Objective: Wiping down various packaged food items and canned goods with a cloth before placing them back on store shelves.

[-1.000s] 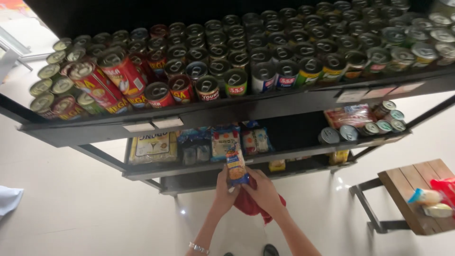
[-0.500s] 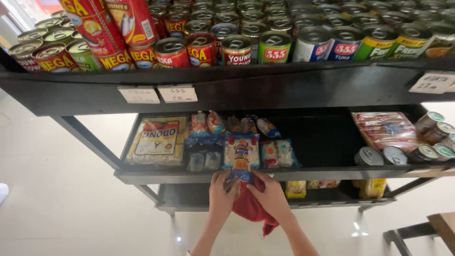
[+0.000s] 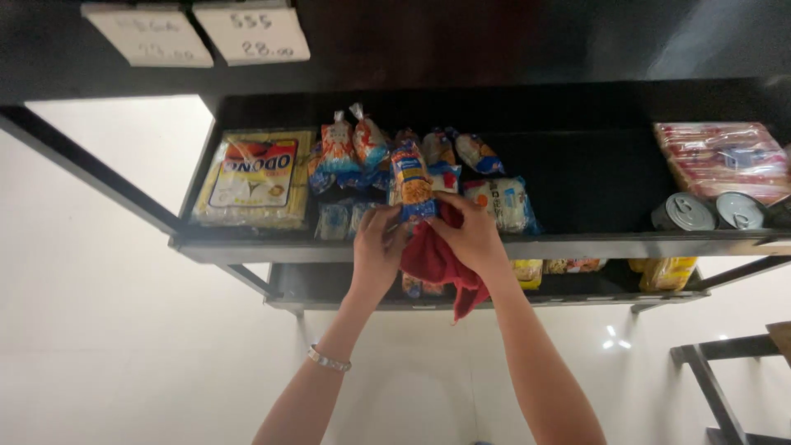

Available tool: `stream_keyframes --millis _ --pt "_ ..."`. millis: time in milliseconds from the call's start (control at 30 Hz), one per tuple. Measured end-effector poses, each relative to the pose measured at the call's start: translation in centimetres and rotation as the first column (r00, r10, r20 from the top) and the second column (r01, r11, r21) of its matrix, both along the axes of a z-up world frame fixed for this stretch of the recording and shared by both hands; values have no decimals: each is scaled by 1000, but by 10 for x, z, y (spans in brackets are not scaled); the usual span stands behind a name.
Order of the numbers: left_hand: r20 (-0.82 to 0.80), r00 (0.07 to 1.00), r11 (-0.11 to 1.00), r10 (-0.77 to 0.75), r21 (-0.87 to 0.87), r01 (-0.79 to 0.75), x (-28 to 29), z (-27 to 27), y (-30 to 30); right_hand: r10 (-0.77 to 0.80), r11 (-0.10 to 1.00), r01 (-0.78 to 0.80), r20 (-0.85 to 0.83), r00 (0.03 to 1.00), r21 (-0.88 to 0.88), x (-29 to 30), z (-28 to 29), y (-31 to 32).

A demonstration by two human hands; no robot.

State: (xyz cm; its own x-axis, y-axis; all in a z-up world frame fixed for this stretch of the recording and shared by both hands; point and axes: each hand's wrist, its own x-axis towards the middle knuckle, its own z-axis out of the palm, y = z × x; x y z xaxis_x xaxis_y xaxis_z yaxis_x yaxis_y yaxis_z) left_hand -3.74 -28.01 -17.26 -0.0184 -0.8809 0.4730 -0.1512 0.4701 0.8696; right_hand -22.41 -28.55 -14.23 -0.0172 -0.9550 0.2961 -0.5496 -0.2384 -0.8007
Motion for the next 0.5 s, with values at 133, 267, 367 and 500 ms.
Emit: stream_keyframes --millis 133,267,367,500 --pt "160 980 991 118 -77 -106 4 16 -56 -78 983 48 -166 983 -175 8 11 -49" --pt "578 736 934 353 -268 -237 5 21 -118 -142 988 130 -167 976 -78 16 -1 -128" --pt "649 666 928 369 -209 -310 0 28 -138 -128 981 164 -299 946 99 26 -12 -169" --pt "849 465 935 250 -86 -345 12 -38 -189 -111 949 217 -405 908 227 33 -16 -195"
